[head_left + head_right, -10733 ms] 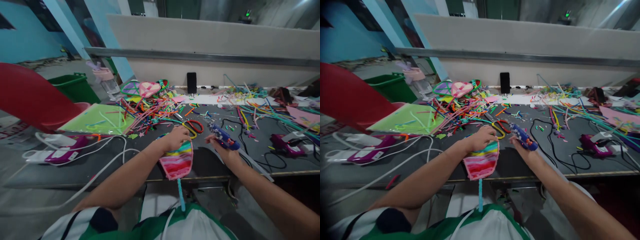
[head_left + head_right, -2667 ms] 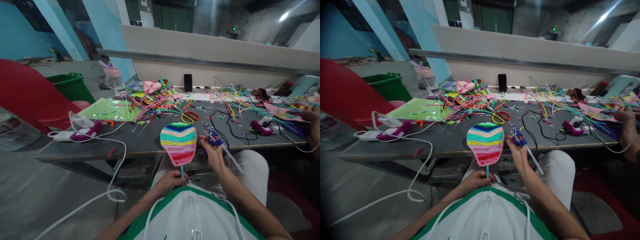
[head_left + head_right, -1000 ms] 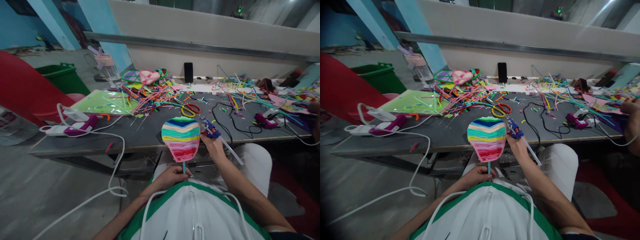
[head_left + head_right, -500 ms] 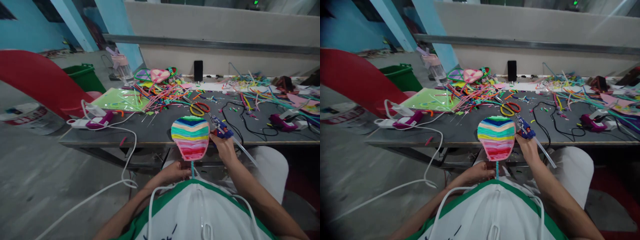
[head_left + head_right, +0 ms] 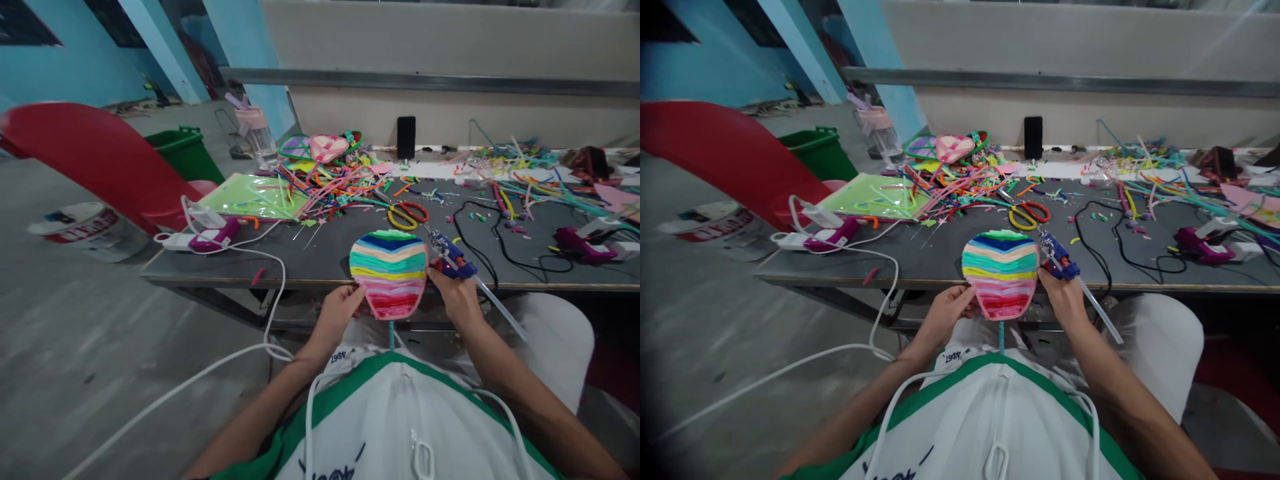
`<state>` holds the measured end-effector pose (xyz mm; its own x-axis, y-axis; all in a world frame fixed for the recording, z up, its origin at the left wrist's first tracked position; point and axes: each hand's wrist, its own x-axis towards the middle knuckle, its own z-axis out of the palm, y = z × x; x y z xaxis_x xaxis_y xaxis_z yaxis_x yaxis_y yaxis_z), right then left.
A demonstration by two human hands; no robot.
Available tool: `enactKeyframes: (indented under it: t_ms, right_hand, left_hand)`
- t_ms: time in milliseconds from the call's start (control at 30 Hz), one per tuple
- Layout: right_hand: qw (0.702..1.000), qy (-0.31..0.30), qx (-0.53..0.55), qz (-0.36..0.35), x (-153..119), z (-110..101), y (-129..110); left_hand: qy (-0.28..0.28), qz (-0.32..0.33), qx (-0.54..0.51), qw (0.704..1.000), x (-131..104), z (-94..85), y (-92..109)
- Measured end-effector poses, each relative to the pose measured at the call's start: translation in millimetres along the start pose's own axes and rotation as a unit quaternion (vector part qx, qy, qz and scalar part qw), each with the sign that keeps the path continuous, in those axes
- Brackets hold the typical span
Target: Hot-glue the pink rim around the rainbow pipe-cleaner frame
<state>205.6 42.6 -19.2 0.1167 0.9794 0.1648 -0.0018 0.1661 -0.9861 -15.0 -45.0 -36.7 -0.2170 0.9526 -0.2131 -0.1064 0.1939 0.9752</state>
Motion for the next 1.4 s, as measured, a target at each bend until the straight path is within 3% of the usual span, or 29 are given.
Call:
enactKeyframes:
  t_ms: [333, 900, 1400]
  right_hand:
    - [1.0, -0.015, -0.016, -0.009, -1.0, -1.1, 0.8]
    - [0.998, -0.024, -0.058, -0.015, 0.2, -1.1, -3.1]
    - [1.0, 0.008, 0.024, -0.004, 3.9, 1.0, -8.7]
  left_hand:
    - [0.046, -0.008, -0.001, 0.999, 3.1, 5.4, 4.9]
    - [0.028, -0.01, -0.011, 0.999, 5.0, 8.5, 6.2]
    - [0.005, -0.02, -0.04, 0.999, 7.8, 4.7, -0.1]
